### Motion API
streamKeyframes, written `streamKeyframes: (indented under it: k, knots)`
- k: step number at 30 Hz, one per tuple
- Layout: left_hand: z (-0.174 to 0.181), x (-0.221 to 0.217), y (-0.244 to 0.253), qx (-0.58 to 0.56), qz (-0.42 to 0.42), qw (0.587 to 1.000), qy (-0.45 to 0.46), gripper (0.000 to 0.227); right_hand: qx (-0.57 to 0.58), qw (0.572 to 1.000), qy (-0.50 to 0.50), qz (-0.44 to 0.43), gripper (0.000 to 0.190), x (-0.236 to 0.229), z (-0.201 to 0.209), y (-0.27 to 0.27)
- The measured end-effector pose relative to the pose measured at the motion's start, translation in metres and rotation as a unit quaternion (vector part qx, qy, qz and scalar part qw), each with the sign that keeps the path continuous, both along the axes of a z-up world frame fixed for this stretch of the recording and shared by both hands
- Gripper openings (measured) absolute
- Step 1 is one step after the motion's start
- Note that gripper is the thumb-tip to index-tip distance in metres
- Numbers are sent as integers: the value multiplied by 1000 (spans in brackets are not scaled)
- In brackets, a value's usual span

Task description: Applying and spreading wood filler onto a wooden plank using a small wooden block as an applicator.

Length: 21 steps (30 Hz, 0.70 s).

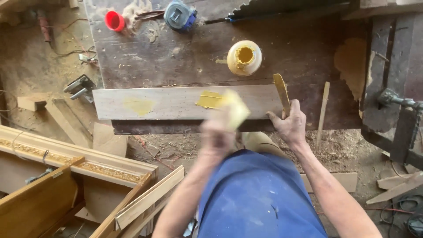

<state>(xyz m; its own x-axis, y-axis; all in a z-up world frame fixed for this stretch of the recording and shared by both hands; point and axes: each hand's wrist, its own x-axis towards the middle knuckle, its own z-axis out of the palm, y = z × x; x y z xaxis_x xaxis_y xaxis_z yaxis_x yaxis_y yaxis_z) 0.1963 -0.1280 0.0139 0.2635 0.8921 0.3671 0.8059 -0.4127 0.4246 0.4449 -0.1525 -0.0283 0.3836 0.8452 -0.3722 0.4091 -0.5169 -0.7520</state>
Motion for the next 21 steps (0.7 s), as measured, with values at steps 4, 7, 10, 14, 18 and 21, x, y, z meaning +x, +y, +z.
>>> streamKeyframes:
  k: [4, 7, 10, 14, 18, 21]
  knots:
    - [-11, -77, 26, -10, 145, 989, 29, 23, 8, 1000, 6, -17, 48, -1, 8, 0]
    - [-32, -23, -6, 13, 114, 982, 148, 21, 15, 1000, 9, -22, 50, 0, -1, 2]
    - [-27, 37, -24, -11, 55, 992, 117, 35, 12, 1000, 9, -15, 50, 4, -10, -1]
    - [-26, 45, -27, -45, -10, 997, 58, 67, -2, 1000, 15, 0, 51, 7, -9, -1]
    - [2, -29, -2, -54, 30, 998, -10, 44, -14, 999, 30, -1, 42, 10, -1, 1]
    - [21, -64, 3, -165, 201, 954, -146, 23, -17, 999, 33, -8, 41, 12, -2, -1]
